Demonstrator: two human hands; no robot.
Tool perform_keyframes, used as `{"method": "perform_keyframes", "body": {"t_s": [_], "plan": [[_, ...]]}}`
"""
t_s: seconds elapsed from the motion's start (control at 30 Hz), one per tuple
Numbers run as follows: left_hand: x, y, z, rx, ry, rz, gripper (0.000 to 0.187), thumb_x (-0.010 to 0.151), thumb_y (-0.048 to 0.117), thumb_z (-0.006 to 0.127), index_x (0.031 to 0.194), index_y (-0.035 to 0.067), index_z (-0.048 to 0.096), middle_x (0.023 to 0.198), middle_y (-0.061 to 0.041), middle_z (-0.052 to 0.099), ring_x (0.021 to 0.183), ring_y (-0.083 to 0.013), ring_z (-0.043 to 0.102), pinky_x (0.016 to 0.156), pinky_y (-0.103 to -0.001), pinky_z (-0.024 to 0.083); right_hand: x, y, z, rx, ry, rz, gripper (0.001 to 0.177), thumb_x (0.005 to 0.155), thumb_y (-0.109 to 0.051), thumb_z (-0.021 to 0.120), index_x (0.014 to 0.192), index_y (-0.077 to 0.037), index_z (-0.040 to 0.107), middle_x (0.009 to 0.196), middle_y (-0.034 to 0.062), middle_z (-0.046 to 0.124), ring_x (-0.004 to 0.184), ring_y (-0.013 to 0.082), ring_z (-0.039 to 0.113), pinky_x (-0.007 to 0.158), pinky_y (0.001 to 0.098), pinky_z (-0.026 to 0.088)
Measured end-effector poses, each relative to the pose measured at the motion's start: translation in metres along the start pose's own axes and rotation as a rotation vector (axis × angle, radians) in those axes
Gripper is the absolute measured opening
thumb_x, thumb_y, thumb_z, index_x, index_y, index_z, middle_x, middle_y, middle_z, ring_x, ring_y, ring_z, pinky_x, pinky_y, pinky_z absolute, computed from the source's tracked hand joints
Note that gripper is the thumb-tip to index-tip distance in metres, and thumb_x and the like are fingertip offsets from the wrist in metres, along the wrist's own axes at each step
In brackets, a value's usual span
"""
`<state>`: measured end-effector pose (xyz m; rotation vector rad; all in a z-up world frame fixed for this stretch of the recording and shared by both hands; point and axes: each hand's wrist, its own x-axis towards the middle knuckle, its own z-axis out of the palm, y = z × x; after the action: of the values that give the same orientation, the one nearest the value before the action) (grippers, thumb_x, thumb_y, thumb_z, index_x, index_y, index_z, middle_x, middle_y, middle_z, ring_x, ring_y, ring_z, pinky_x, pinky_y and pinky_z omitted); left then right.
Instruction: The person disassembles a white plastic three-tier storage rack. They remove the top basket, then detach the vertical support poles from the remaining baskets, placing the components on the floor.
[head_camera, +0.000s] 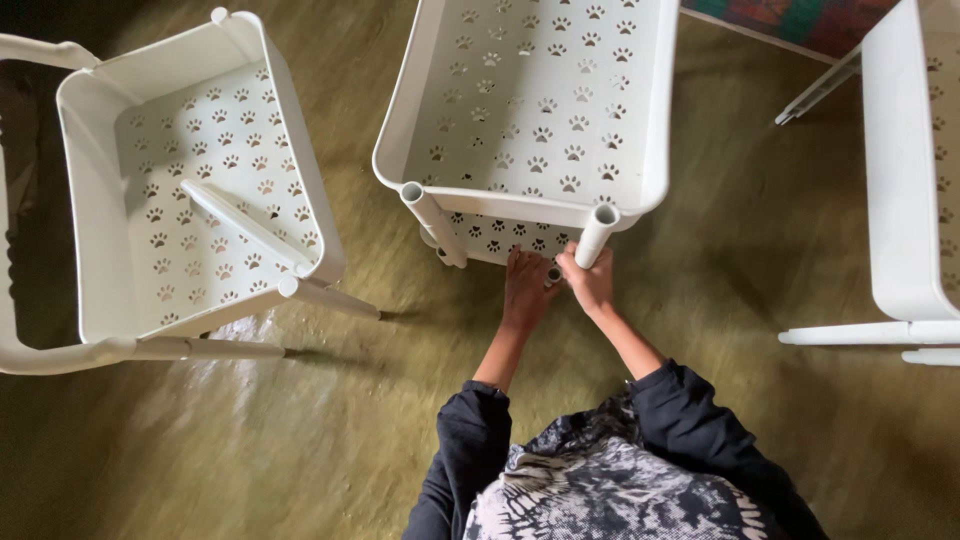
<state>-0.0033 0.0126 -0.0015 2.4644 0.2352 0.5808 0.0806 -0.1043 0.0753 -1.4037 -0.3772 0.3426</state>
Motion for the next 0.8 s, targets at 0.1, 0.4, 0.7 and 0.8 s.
{"method": "perform_keyframes", "body": {"t_s": [0.1, 0.4, 0.7, 0.8], "plan": [[-0.002, 0.002, -0.006, 0.003, -0.009, -0.011, 0.042, 0.083, 0.023, 0.090, 0.117, 0.005, 0.075, 0.113, -0.013, 0.071, 0.127, -0.0340, 0.063, 0.136, -0.055, 0.027, -0.006, 0.007, 0.004, 0.027, -0.035, 0.042, 0.033, 0.094, -0.003, 0.072, 0.066, -0.009, 0.056, 0.061, -0.0038, 0.056, 0.053, 0.0052, 0.050, 0.050, 0.0258, 0.036], [-0.013, 0.002, -0.027, 0.067, -0.112, 0.001, 0.024, 0.079, 0.018, 0.090, 0.100, 0.014, 0.077, 0.119, -0.009, 0.072, 0.138, -0.0341, 0.058, 0.137, -0.064, 0.018, -0.017, 0.017, 0.006, 0.054, -0.217, 0.062, 0.030, 0.099, -0.002, 0.077, 0.074, -0.007, 0.061, 0.068, 0.0010, 0.063, 0.062, 0.0097, 0.059, 0.058, 0.0284, 0.045], [-0.021, -0.007, -0.008, 0.164, -0.137, 0.058, 0.042, 0.086, 0.013, 0.084, 0.127, 0.011, 0.078, 0.124, -0.009, 0.072, 0.140, -0.0332, 0.056, 0.135, -0.071, 0.014, 0.017, 0.064, -0.065, -0.562, -0.126, -0.265, 0.049, 0.094, -0.001, 0.074, 0.143, 0.001, 0.067, 0.143, 0.0190, 0.072, 0.132, 0.0360, 0.066, 0.112, 0.0487, 0.053], [-0.023, -0.005, -0.009, 0.152, -0.158, 0.054, 0.038, 0.089, 0.010, 0.079, 0.126, 0.012, 0.078, 0.121, -0.008, 0.072, 0.140, -0.0330, 0.056, 0.134, -0.072, 0.015, 0.051, 0.066, -0.061, -0.690, 0.030, -0.213, 0.032, 0.107, -0.014, 0.080, 0.138, -0.006, 0.075, 0.137, 0.0122, 0.079, 0.128, 0.0309, 0.076, 0.107, 0.0451, 0.059]]}}
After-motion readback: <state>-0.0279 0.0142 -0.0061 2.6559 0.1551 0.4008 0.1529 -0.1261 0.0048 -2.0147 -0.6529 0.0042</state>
